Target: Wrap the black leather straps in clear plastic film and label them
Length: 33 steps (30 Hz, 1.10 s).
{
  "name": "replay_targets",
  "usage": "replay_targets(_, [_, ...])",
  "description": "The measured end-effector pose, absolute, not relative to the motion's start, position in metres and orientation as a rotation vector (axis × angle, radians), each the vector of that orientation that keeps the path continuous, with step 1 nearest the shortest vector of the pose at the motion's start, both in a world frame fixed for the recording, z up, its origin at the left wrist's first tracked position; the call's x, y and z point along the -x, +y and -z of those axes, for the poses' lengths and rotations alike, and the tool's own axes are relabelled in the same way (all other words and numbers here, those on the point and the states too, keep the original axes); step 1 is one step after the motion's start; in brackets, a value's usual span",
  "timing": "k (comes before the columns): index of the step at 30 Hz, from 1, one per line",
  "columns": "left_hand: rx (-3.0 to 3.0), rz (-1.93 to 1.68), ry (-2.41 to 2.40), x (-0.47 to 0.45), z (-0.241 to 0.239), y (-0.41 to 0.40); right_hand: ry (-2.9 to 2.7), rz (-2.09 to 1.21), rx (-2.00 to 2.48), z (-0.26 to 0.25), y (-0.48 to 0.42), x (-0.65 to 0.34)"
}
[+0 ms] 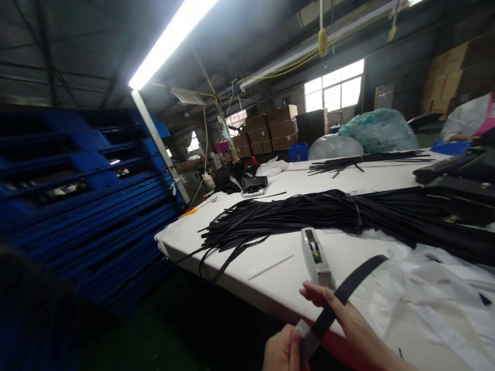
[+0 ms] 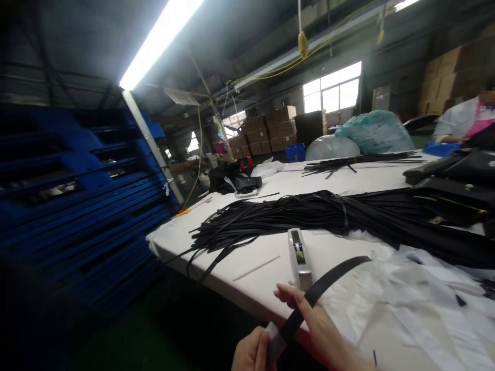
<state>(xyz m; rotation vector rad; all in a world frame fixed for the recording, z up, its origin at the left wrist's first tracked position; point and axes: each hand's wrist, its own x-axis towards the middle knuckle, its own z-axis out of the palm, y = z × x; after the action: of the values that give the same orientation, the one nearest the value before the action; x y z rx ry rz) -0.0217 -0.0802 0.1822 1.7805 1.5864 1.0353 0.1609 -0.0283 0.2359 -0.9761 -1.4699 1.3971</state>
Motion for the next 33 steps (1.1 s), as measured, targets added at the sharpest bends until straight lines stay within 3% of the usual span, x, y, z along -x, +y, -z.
replay_targets(5, [-1.922, -1.129, 1.435, 0.002, -0.211, -0.079, -1.616, -1.57, 0.932, -0.238, -0.046, -0.15])
replay_targets(11, [-1.82, -1.12, 1.492, 0.001, -0.239, -0.074, -1.243, -1.32, 1.002, -0.264, -0.003, -0.185])
replay_targets(17, [-1.889, -1.371, 1.336, -0.007, -0.297, -0.046, -1.658, -1.349, 0.845, -0.334, -0.007, -0.164])
replay_targets(23, [-2.063, -1.454, 1.287, -0.011, -0.336, -0.021, -1.353, -1.125, 0.678, -0.421, 0.032, -0.173])
replay_targets(28, [-2.158, -1.647, 1.279, -0.012, -0.386, 0.001, -1.621, -1.247, 0.709, -0.448, 0.033, -0.158])
replay_targets(33, [-2.196, -1.699, 1.325, -0.01, -0.409, 0.009, -1.427, -0.953, 0.578, -0.491, 0.041, -0.169])
